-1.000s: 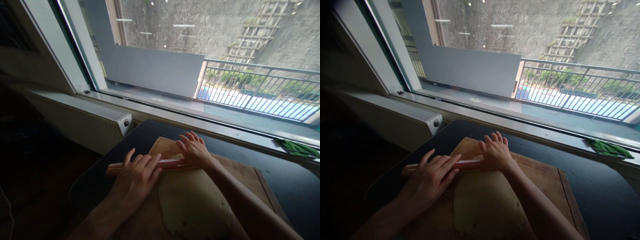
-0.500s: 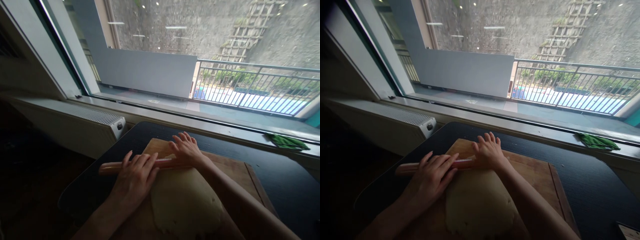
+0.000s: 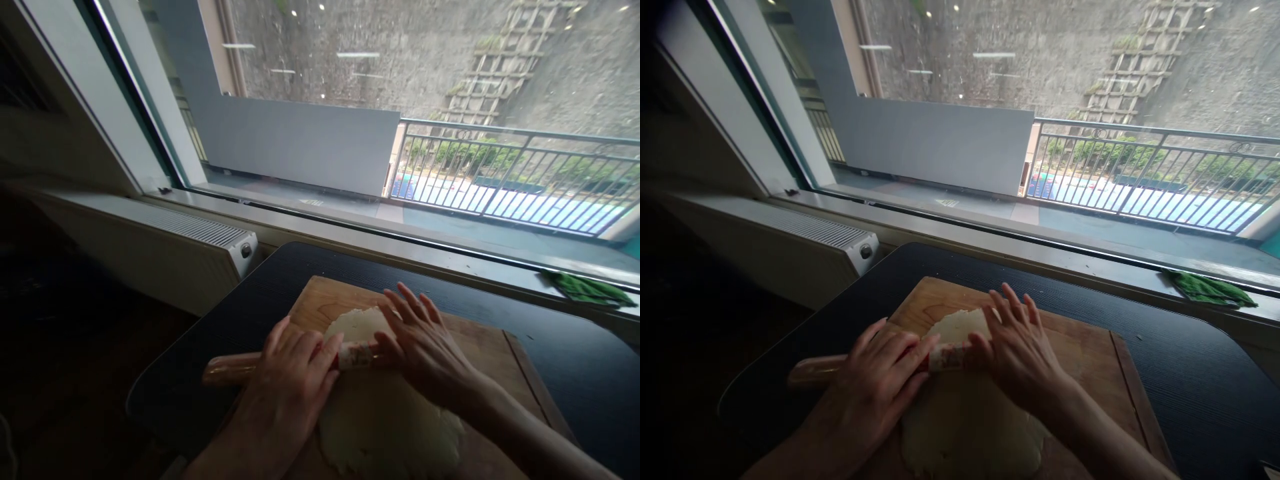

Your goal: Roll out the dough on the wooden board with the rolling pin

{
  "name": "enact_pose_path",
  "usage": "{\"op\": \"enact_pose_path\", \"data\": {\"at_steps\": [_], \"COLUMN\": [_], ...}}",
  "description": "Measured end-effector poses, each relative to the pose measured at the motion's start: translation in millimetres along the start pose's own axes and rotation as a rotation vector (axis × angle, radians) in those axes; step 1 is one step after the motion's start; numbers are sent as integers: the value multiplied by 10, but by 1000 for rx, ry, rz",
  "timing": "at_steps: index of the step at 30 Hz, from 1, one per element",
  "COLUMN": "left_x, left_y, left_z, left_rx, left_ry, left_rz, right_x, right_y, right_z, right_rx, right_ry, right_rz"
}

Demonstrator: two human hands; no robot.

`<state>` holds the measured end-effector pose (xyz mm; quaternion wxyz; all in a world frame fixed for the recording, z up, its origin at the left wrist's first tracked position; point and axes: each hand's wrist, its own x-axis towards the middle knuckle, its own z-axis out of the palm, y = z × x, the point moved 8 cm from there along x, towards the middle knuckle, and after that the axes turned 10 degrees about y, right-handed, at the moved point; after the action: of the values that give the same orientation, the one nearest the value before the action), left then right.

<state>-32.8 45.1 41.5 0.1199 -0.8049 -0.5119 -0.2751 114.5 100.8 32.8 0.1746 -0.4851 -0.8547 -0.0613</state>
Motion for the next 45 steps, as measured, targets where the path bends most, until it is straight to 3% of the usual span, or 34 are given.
{"op": "enact_pose_path", "data": {"at_steps": [4, 7, 9, 13, 15, 19, 22, 24, 27, 31, 37, 39, 42, 45], "left_x": [283, 336, 259, 18, -49, -19, 34, 37, 8, -11, -132, -203, -293, -334], "left_y": [-20, -103, -152, -165, -162, -255, -345, -369, -322, -253, -424, -434, -323, -140], "left_z": [175, 174, 112, -62, -111, -84, -52, -53, -50, -60, -158, -237, -329, -344], "left_rx": [64, 117, 133, 116, 107, 151, 200, 214, 208, 216, 267, 260, 203, 126], "left_ry": [-14, 18, 32, 79, 107, 100, 60, 45, 31, 44, -5, 8, 42, 61], "left_rz": [-25, -27, -30, 2, 20, -6, -36, -54, -55, -31, -58, -54, -26, 30], "right_x": [599, 841, 723, 210, 168, 747, 1232, 1312, 1078, 817, 1345, 1331, 917, 447], "right_y": [375, 431, 362, 184, 235, 433, 380, 281, 70, -115, -299, -361, -316, -106], "right_z": [252, 351, 316, 148, 151, 388, 491, 449, 322, 322, 592, 567, 408, 211], "right_rx": [6, 44, 63, 104, 98, 70, 47, 35, 43, 74, 88, 108, 168, 185], "right_ry": [-30, -79, -108, -129, -132, -114, -61, -18, 13, -74, -166, -166, -197, -219], "right_rz": [130, 180, 137, -55, -46, 116, 133, 116, -12, -185, -133, -170, -268, -278]}}
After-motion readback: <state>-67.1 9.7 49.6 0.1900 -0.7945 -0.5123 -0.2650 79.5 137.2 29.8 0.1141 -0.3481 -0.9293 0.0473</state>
